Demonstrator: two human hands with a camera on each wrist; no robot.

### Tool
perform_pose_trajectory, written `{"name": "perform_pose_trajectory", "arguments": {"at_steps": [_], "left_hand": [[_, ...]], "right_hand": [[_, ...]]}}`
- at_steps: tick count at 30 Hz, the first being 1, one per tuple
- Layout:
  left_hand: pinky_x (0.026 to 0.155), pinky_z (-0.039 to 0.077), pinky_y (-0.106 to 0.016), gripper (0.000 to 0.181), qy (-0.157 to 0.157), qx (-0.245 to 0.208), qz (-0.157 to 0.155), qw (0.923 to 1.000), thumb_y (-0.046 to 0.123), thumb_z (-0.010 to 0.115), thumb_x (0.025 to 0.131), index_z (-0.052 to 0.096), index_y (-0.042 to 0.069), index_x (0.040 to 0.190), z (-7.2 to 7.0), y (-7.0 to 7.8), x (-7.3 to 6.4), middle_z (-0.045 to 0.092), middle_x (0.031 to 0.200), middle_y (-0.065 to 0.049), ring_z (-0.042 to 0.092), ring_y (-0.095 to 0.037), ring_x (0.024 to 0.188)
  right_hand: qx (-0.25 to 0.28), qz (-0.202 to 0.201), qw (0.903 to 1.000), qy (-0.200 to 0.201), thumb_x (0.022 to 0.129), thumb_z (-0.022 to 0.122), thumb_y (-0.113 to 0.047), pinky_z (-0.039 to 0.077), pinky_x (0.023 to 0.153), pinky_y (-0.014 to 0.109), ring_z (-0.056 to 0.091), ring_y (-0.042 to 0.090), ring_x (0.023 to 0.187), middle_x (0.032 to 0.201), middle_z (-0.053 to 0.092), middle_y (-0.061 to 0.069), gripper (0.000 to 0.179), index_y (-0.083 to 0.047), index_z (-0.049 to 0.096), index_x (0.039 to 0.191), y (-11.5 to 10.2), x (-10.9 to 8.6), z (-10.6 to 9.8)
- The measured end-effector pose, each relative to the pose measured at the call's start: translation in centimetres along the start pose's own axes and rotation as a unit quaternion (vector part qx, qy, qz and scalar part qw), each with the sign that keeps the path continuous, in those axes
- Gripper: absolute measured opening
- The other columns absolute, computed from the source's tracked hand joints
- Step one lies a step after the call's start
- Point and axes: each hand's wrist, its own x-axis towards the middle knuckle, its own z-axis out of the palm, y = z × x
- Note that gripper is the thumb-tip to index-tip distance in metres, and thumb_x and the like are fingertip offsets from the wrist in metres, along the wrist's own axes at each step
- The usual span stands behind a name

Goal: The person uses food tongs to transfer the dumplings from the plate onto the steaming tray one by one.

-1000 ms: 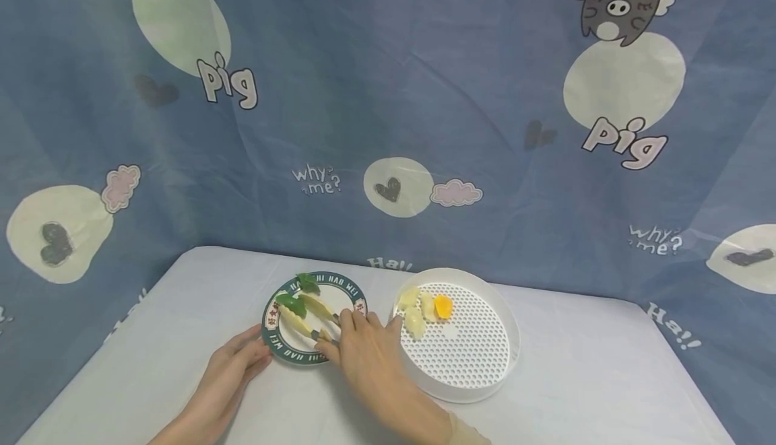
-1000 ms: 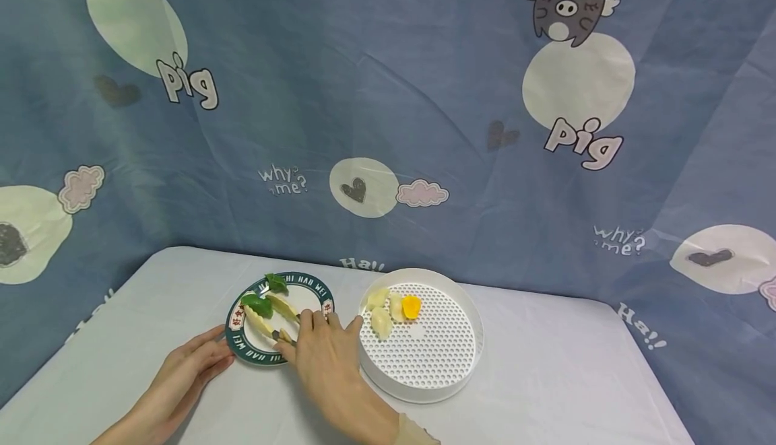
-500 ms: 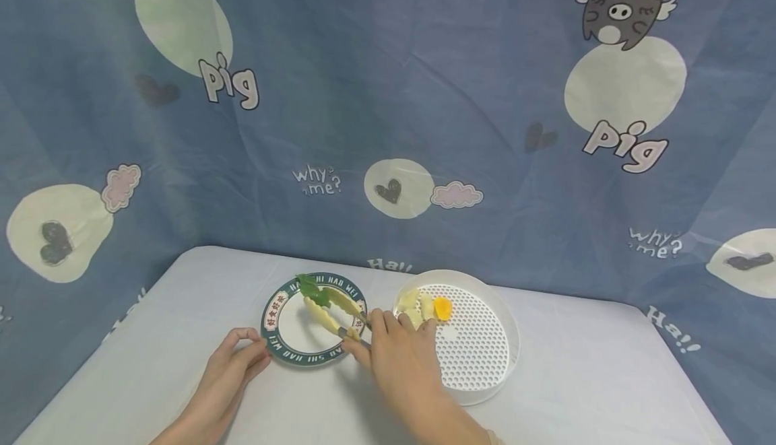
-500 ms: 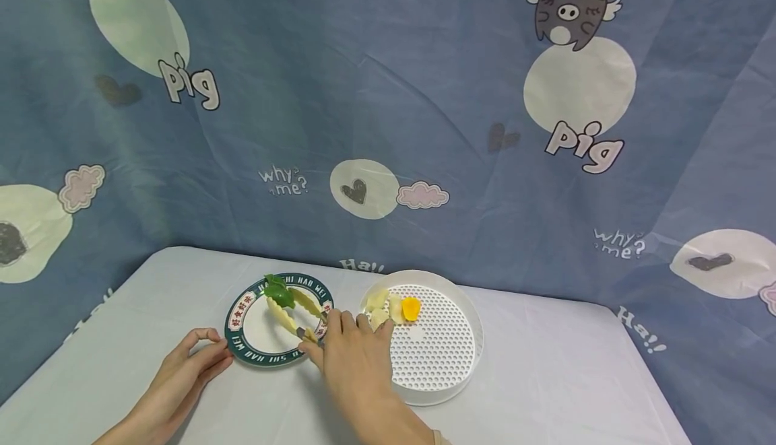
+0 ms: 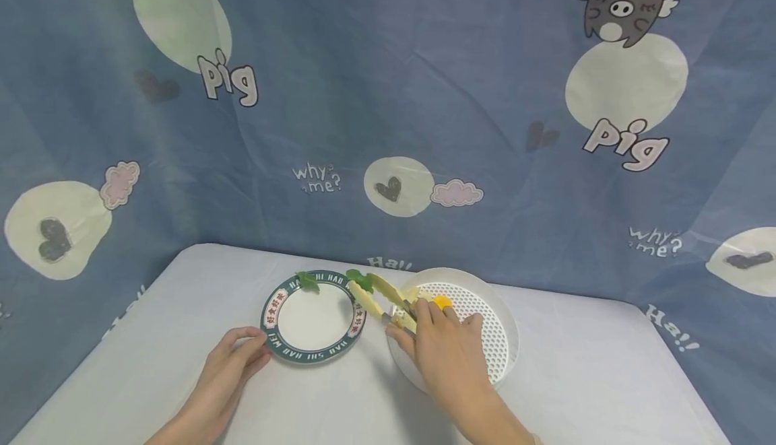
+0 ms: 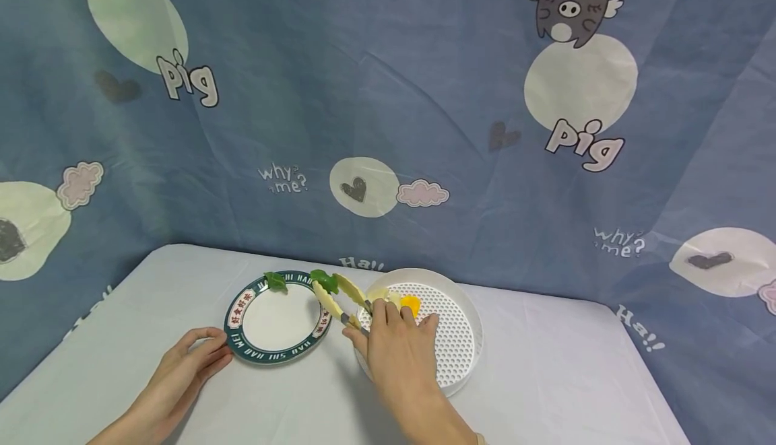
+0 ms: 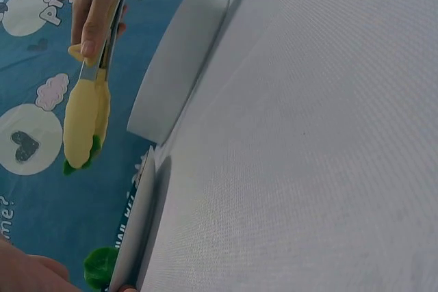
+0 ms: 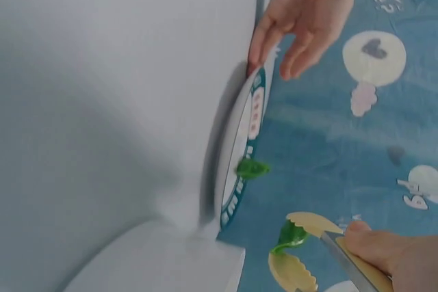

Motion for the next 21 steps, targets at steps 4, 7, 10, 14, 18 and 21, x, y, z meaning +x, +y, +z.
{"name": "perform_pose_trajectory", "arguments": {"at_steps": [4,7,10,14,18,21], "left_hand": [[0.125,0.043,-0.035,0.069,-0.005,-0.019,0.0,0.9998,0.031,0.039,0.115,0.011,-0.005,0.167,-0.1,0.0,0.1,0.031,0.163,-0.034,0.033,-0.052,0.16],[0.123,0.044,-0.031,0.071,-0.011,-0.031,0.0,0.9994,0.03,0.037,0.116,0.007,-0.006,0.169,-0.1,0.0,0.1,0.028,0.165,-0.033,0.032,-0.051,0.161],[0.122,0.045,-0.03,0.072,-0.016,-0.033,0.002,0.9993,0.031,0.036,0.116,0.006,-0.009,0.168,-0.2,0.0,0.0,0.024,0.167,-0.034,0.03,-0.05,0.161],[0.121,0.046,-0.03,0.072,-0.019,-0.034,0.006,0.9992,0.03,0.035,0.116,0.005,-0.01,0.168,-0.2,0.1,-0.1,0.023,0.169,-0.035,0.03,-0.05,0.161],[0.121,0.045,-0.03,0.071,-0.02,-0.028,0.012,0.9993,0.026,0.037,0.115,0.005,-0.01,0.168,-0.2,0.2,-0.2,0.021,0.17,-0.036,0.031,-0.049,0.162],[0.121,0.045,-0.031,0.072,-0.018,-0.023,0.015,0.9995,0.023,0.038,0.114,0.006,-0.01,0.168,-0.2,0.2,-0.2,0.02,0.171,-0.036,0.031,-0.048,0.162]], "right_hand": [[0.004,0.012,0.9998,-0.017,0.1,0.062,-0.064,0.038,0.064,0.037,0.053,0.016,0.069,0.075,0.06,-0.001,0.049,-0.015,0.062,0.102,0.9,-0.2,-0.3],[0.01,0.023,0.9995,-0.022,0.1,0.062,-0.063,0.04,0.066,0.039,0.055,0.017,0.071,0.081,0.065,0.0,0.049,-0.014,0.064,0.107,1.6,-0.5,-0.5],[0.011,0.031,0.9991,-0.027,0.1,0.063,-0.063,0.037,0.066,0.037,0.055,0.017,0.071,0.08,0.065,0.001,0.049,-0.014,0.063,0.105,2.3,-0.7,-0.6],[0.013,0.049,0.9974,-0.051,0.1,0.064,-0.063,0.035,0.066,0.036,0.061,0.018,0.074,0.085,0.071,0.002,0.051,-0.013,0.064,0.109,3.3,-0.8,-1.0],[0.018,0.07,0.9945,-0.076,0.101,0.063,-0.063,0.035,0.064,0.037,0.064,0.02,0.079,0.092,0.075,0.004,0.052,-0.013,0.066,0.115,4.6,-1.0,-1.4],[0.016,0.076,0.9941,-0.075,0.102,0.062,-0.063,0.033,0.063,0.036,0.062,0.019,0.075,0.083,0.069,0.002,0.052,-0.012,0.064,0.11,5.5,-1.2,-1.6]]}}
